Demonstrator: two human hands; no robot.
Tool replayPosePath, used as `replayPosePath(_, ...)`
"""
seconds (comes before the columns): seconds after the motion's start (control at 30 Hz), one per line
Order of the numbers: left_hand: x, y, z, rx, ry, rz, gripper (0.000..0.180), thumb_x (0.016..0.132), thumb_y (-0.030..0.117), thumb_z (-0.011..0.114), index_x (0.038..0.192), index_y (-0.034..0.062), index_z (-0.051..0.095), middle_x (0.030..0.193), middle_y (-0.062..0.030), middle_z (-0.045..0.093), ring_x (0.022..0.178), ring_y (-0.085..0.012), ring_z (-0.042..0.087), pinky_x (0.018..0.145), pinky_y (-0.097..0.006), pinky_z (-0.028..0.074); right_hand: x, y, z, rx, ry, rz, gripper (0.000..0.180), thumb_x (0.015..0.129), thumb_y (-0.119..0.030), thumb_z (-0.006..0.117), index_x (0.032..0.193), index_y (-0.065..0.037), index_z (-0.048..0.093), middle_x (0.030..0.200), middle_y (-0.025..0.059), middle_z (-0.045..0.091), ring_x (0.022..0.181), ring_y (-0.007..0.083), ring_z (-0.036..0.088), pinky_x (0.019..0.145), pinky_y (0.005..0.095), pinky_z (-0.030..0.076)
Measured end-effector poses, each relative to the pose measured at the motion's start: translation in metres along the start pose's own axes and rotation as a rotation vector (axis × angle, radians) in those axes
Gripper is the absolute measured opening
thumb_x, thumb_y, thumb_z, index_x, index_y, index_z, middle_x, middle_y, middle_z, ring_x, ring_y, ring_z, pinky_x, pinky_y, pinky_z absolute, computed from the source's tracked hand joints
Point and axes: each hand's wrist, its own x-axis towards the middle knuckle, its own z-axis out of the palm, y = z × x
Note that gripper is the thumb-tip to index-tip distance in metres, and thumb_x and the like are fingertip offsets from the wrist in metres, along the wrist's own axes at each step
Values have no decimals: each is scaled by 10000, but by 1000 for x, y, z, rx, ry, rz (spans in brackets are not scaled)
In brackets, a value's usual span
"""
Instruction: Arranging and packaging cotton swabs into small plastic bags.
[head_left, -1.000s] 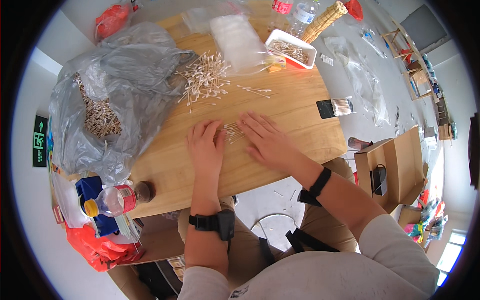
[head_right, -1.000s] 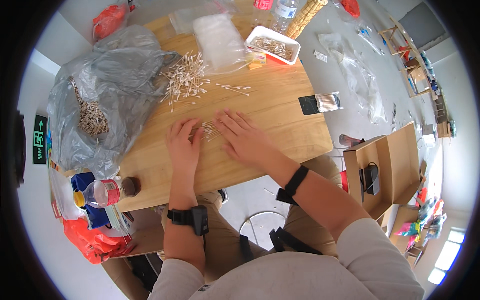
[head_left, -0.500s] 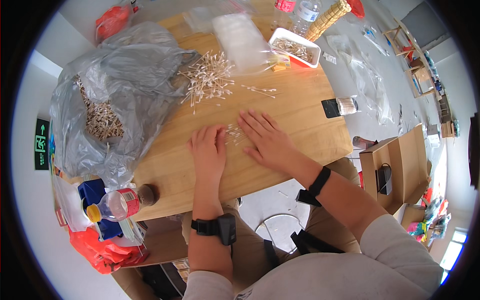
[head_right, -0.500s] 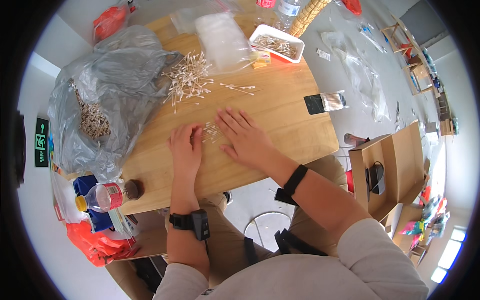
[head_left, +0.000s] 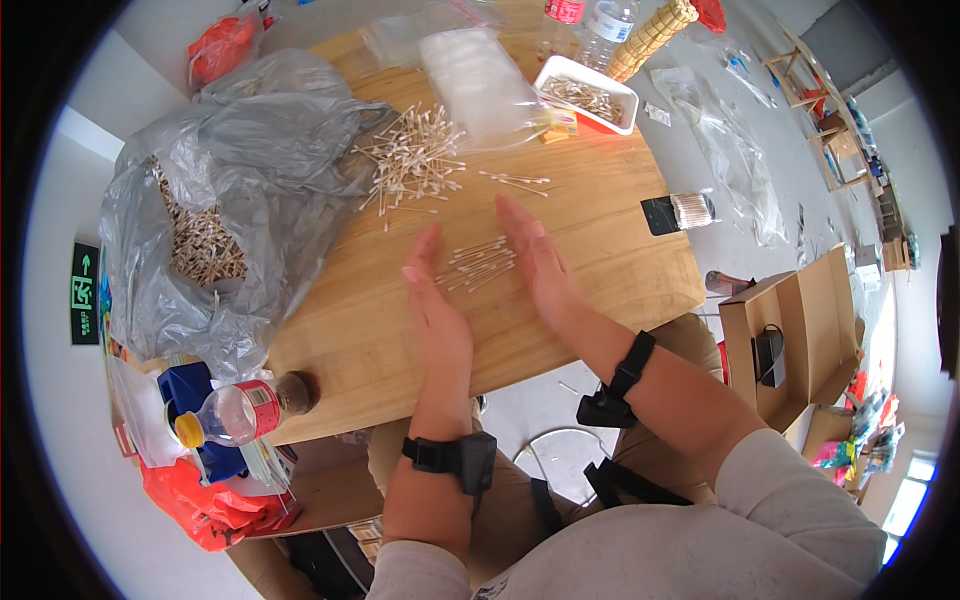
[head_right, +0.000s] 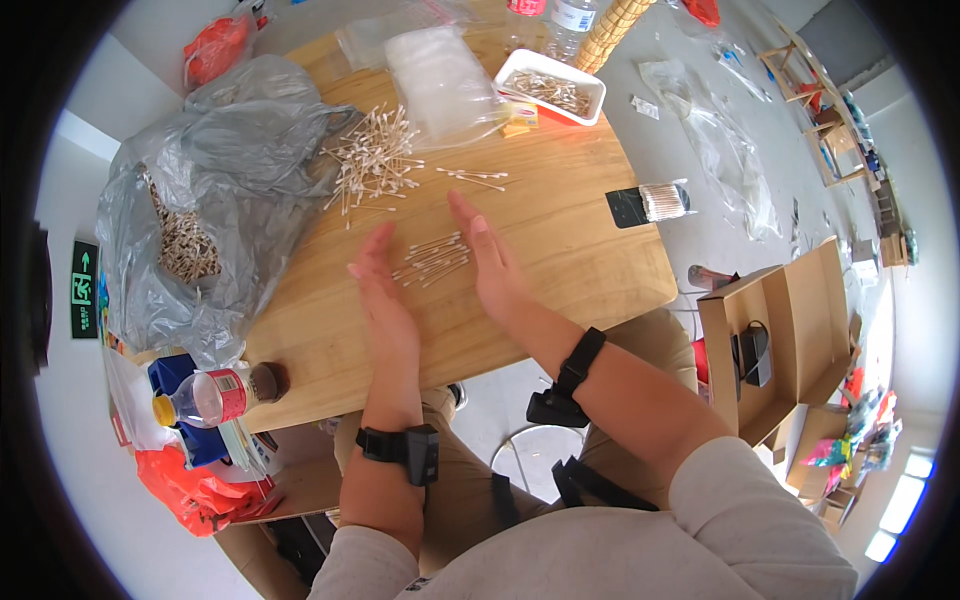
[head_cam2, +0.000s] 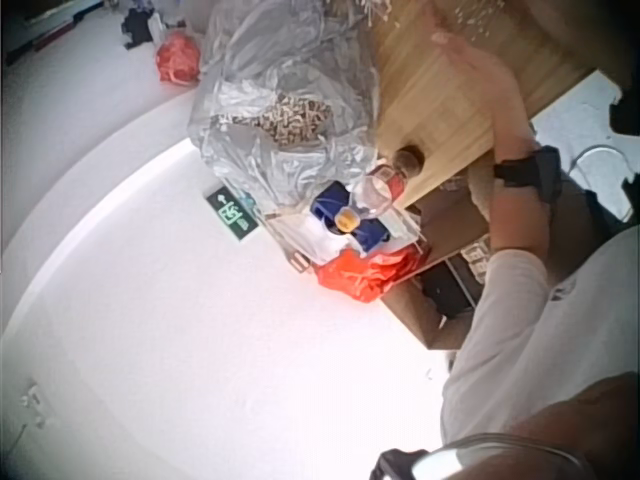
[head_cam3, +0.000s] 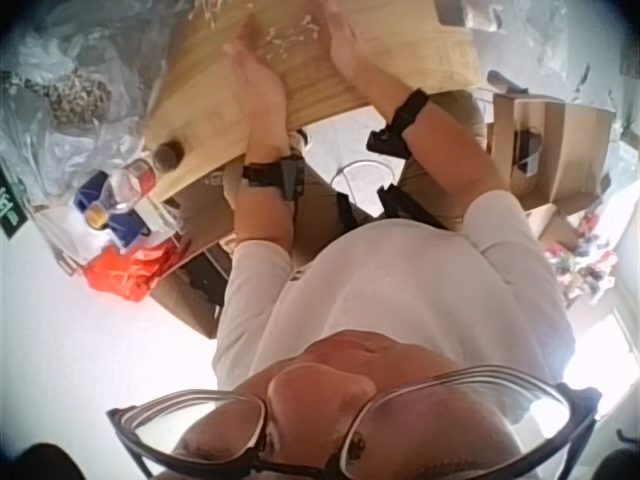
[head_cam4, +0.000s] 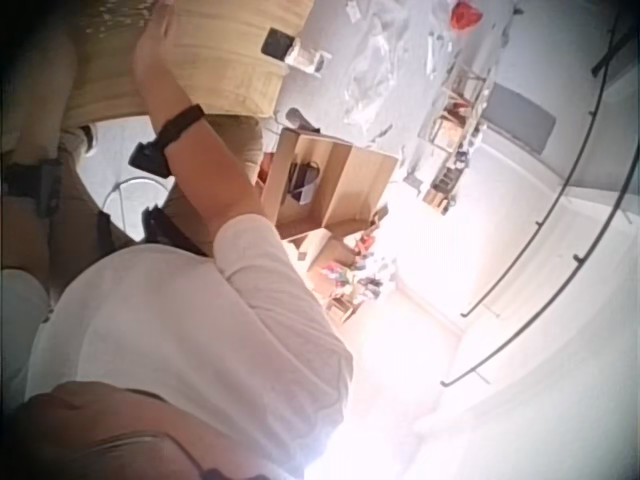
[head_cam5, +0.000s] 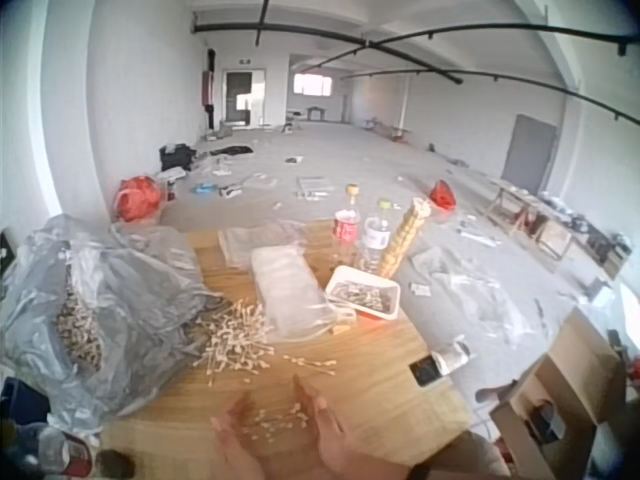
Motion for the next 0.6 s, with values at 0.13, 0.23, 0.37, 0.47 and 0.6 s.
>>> replayPosePath(0.13,2,-7,6,-119,-13,32,775,1087,570,125,1437,-34,462,1488,-194,482,1438,-304,386,1221,-423,217,1,7,5,55,30,-10,694,1105,-506,241,1594,-13,247,1661,183,241,1559,294,168,1267,396,98)
replayPosePath(0.23,3,-7,7,-149,-42,46,802,1073,602,116,1453,-29,432,1499,-196,467,1456,-301,357,1236,-430,175,0,6,6,37,49,-13,683,1107,-501,242,1588,-18,269,1652,184,262,1554,294,185,1265,398,112)
replayPosePath(0.37,7,-10,9,-194,-73,59,837,1056,639,109,1469,-26,406,1512,-198,451,1472,-297,330,1249,-433,129,2,3,1,-76,74,15,645,1113,-477,249,1570,-29,328,1617,180,339,1528,298,258,1256,401,167)
replayPosePath(0.47,7,-9,15,-234,-56,18,842,1054,645,108,1477,-23,396,1511,-197,454,1472,-295,330,1243,-430,132,3,1,7,-93,43,-12,626,1117,-463,247,1559,-32,355,1596,168,378,1509,299,299,1249,399,197)
replayPosePath(0.6,5,-11,18,-219,-64,38,832,1058,636,107,1481,-22,390,1513,-195,454,1472,-293,330,1237,-429,139,2,3,16,-58,49,-11,624,1118,-459,238,1556,-31,359,1597,158,380,1510,295,298,1250,393,195)
